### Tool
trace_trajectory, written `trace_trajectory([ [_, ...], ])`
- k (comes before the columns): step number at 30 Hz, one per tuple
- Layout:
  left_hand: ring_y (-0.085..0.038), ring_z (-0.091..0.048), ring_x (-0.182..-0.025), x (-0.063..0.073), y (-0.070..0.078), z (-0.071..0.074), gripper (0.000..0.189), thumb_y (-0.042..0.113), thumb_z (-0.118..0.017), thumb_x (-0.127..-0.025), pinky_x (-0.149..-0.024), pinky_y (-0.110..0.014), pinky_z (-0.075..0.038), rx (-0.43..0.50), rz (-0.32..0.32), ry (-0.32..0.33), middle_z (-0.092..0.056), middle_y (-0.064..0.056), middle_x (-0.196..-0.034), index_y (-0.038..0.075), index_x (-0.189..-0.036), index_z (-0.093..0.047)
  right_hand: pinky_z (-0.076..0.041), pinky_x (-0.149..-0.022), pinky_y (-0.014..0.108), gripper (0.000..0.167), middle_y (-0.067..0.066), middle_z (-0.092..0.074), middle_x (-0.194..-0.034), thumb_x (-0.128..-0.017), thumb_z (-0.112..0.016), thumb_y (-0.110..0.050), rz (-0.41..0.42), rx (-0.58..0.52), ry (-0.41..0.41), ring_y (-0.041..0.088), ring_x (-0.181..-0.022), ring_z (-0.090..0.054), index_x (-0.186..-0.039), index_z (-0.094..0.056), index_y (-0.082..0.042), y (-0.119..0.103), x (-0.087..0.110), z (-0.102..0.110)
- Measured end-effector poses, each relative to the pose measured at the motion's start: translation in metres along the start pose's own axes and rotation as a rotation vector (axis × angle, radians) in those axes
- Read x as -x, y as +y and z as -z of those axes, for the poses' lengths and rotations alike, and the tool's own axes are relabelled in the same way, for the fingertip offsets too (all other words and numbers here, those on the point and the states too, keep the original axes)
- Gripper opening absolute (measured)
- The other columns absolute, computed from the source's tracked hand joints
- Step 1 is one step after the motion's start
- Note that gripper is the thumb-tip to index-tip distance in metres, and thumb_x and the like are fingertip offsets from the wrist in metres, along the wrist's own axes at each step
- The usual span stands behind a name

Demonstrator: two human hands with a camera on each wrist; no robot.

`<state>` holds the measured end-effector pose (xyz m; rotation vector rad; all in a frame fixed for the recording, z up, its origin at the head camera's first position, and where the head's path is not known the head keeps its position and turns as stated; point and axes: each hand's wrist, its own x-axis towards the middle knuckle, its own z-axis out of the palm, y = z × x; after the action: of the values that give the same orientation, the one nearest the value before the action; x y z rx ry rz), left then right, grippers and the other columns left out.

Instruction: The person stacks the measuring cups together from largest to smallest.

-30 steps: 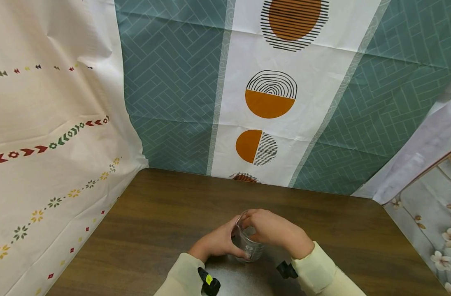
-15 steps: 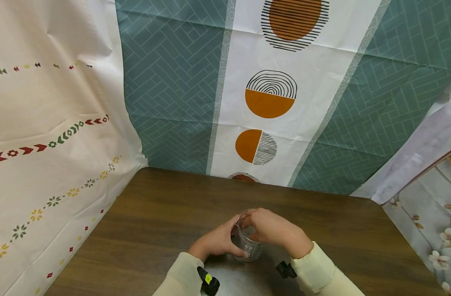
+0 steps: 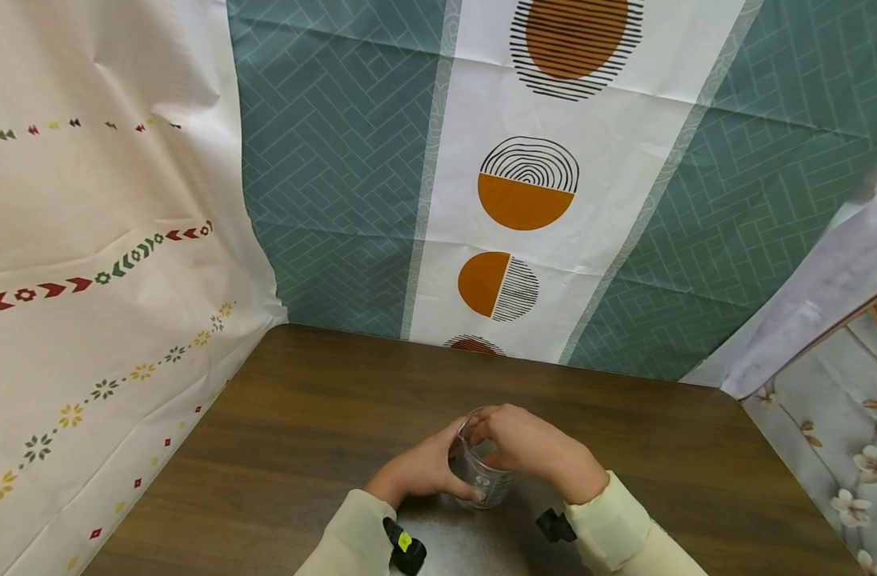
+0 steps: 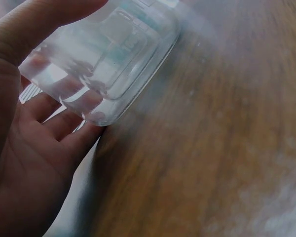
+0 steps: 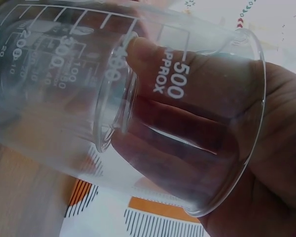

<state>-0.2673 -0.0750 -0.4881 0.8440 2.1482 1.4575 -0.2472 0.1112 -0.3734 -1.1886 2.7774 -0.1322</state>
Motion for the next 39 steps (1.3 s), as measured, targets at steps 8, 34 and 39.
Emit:
trace_trajectory([
  [8, -0.012, -0.047, -0.128, 0.0001, 0.0001, 0.0005, 0.099, 0.039, -0.084, -0.073, -0.102, -0.038, -0.042, 0.004, -0.001, -0.002, -0.042, 0.012, -0.144, 0.043, -0.148, -0.020, -0.054, -0.085, 0.031, 0.021, -0.001, -0.070, -0.107, -0.079, -0.076, -0.011, 0.000, -0.001, -0.003, 0.017, -0.101, -0.065, -0.101, -0.075, -0.011, -0.0013, -0.0003, 0.0010],
  [34, -0.016, -0.043, -0.134, -0.0015, -0.0022, 0.0009, 0.102, 0.042, -0.084, -0.073, -0.106, -0.044, -0.039, 0.002, 0.004, -0.007, -0.038, 0.011, -0.149, 0.042, -0.150, -0.017, -0.054, -0.086, 0.032, 0.024, -0.001, -0.070, -0.108, -0.080, -0.076, -0.011, -0.019, 0.004, -0.005, 0.017, -0.102, -0.065, -0.103, -0.075, -0.011, -0.0025, 0.0002, 0.0013],
  [39, -0.014, -0.043, -0.133, -0.0011, -0.0028, 0.0007, 0.101, 0.042, -0.083, -0.074, -0.106, -0.042, -0.040, 0.002, -0.006, -0.009, -0.038, 0.012, -0.148, 0.043, -0.149, -0.017, -0.054, -0.086, 0.031, 0.024, -0.001, -0.069, -0.109, -0.080, -0.076, -0.012, -0.011, 0.011, -0.009, 0.017, -0.103, -0.065, -0.104, -0.075, -0.011, -0.0023, 0.0002, 0.0008],
])
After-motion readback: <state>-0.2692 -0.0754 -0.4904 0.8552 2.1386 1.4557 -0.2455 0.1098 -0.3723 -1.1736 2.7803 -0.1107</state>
